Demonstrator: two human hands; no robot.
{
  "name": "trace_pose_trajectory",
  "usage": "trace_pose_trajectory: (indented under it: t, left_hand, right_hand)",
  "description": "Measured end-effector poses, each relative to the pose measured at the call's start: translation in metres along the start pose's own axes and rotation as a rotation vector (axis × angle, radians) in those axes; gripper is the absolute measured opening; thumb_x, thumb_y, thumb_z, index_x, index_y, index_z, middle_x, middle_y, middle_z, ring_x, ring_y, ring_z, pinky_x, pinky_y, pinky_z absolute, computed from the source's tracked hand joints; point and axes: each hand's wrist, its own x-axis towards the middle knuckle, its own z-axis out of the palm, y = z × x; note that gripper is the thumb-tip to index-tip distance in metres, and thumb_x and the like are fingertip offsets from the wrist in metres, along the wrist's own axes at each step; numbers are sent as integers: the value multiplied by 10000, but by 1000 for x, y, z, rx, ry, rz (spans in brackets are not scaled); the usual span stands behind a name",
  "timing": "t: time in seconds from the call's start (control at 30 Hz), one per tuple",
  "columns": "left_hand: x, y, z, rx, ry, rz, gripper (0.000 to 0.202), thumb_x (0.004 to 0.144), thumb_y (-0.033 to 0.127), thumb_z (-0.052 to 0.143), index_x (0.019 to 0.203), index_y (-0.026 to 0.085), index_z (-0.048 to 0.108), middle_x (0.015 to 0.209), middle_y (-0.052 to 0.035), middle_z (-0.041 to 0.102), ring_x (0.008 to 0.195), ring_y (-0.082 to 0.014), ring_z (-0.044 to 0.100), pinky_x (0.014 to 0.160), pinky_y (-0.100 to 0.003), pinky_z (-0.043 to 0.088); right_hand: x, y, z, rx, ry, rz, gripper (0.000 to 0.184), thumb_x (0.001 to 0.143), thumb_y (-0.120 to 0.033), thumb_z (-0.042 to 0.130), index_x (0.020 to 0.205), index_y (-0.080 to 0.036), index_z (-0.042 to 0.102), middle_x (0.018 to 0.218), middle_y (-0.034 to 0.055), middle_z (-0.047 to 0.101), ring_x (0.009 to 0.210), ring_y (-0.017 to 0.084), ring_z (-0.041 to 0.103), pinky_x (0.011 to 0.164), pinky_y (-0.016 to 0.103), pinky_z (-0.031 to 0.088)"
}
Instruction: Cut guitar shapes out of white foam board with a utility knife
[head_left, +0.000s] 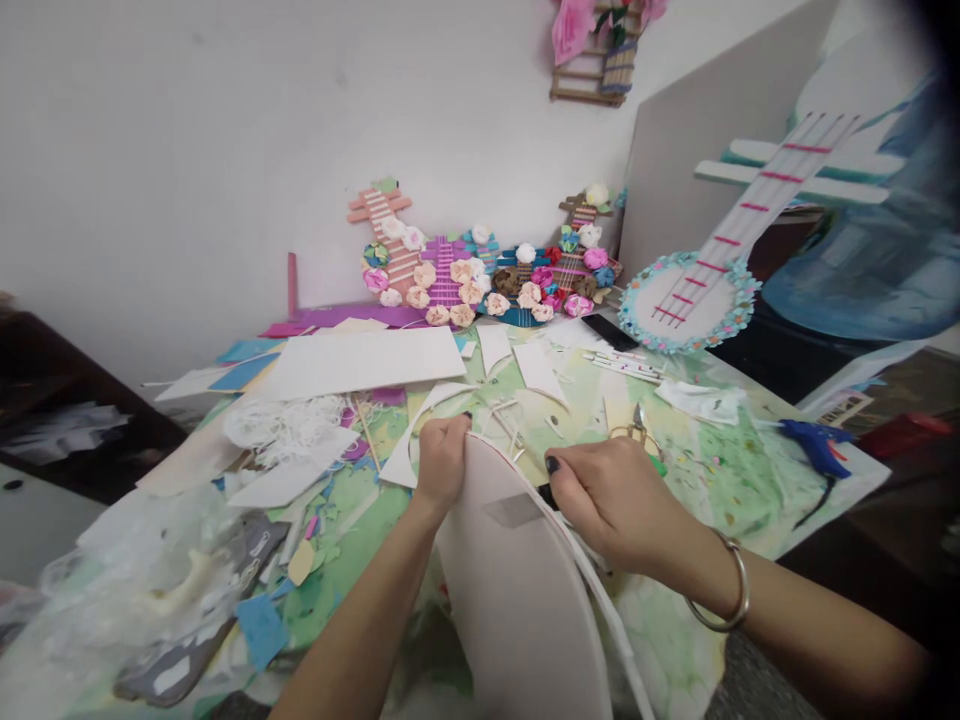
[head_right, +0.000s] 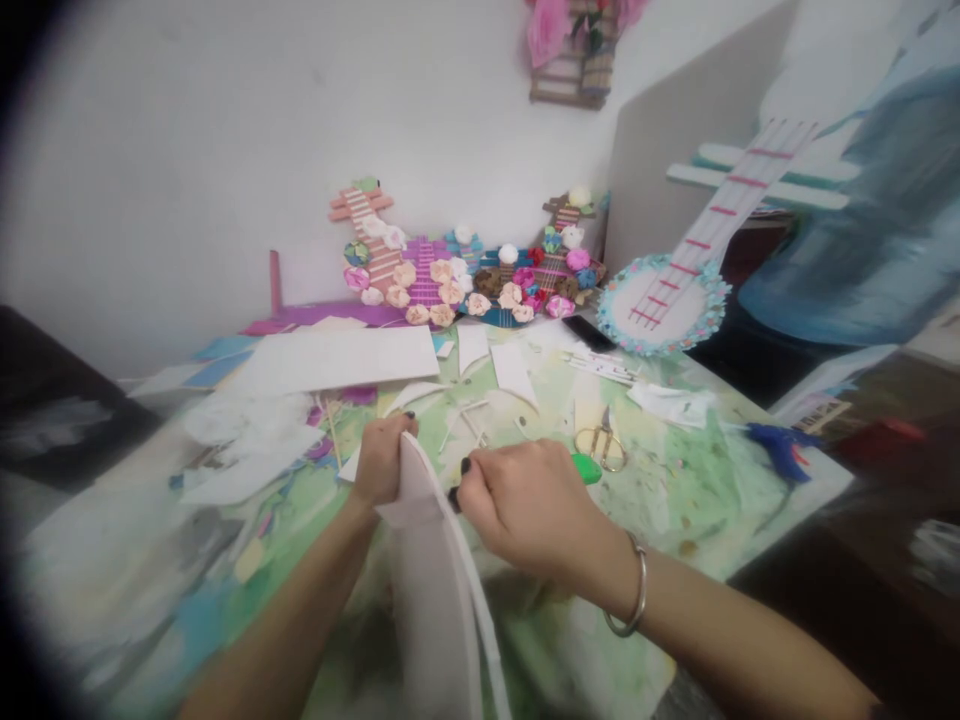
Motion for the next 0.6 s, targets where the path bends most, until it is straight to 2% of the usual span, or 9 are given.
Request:
trace_pose_trajectory:
  t: [0.37,0.6]
  left_hand:
    - [1,-7,0,-30,-30,30,333,747,289,394,476,204,220,498,42,170,495,-97,188,481,-265,172]
    - [2,-6,3,20,7,5,335,747,302,395,489,206,205,499,42,164,488,-93,188,480,-268,169]
  right_hand:
    - [5,9,1,-37,-41,59,355,862,-264,303,527,-153,337,468,-29,302,461,71,237,544,286,130]
    - [6,11,2,-40,-26,63,357,861,-260,317,522,-152,345,468,-32,298,455,67,239,536,285,121]
